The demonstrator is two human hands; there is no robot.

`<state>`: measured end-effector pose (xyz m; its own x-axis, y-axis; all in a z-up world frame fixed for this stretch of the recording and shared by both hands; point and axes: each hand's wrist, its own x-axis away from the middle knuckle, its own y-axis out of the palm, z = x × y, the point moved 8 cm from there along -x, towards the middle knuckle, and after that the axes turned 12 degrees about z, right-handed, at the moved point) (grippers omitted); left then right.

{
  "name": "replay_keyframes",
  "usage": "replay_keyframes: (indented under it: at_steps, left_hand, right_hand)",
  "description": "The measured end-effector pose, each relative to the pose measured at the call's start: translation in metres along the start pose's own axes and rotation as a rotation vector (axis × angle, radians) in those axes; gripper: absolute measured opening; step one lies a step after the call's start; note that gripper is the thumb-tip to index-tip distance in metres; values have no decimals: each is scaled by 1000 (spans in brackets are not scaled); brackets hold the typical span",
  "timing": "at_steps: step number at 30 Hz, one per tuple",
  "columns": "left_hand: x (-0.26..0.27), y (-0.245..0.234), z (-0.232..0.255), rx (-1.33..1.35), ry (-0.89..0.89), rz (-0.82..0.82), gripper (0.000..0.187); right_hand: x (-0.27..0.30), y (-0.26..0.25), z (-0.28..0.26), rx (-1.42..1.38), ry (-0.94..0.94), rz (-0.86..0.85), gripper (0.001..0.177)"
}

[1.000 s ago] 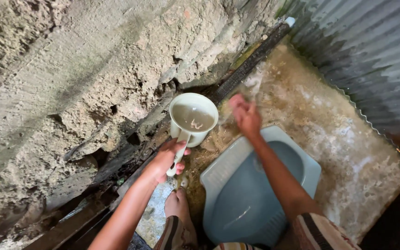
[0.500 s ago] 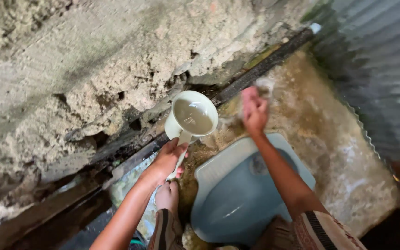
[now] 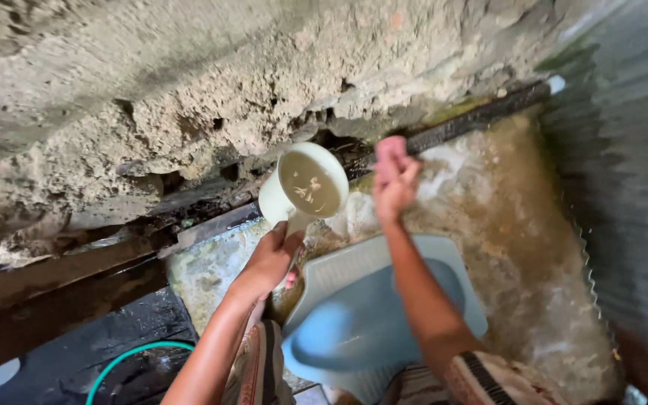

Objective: The person scrubs the floor and a squat toilet with a sponge while pouring water from a dipper, then proceeds to scrub the surrounding stone walls and a pipe.

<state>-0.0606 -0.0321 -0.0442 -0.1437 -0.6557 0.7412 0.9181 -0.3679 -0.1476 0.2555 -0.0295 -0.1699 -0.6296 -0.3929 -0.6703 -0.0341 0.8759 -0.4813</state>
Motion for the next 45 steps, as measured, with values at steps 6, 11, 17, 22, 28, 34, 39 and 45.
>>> replay_keyframes:
  at_steps: [6, 11, 17, 22, 28, 34, 39, 45]
  left_hand:
    - [10, 0, -1, 44, -23, 28, 25]
    - [2, 5, -11, 147, 0, 54, 28]
    - [26, 3, -23, 201, -22, 148, 29]
    - [43, -15, -11, 15, -29, 158, 24]
    - [27, -32, -36, -86, -13, 182, 33]
    - [26, -53, -36, -234, 69, 159, 27]
    - [14, -52, -24, -358, 168, 126, 28]
    - [8, -48, -14, -298, 134, 56, 32]
  right_hand:
    - [-7, 14, -29, 106, 22, -157, 56]
    - [-5, 18, -30, 156, -2, -136, 55]
    - [-1, 26, -19, 186, 32, -86, 50]
    - [-4, 36, 0, 133, 84, -145, 42]
    - [-6, 26, -10, 142, -81, -64, 43]
    - [12, 19, -35, 211, -177, 0, 40]
    - [79, 35, -37, -12, 54, -472, 36]
    - [45, 1, -90, -60, -151, -428, 67]
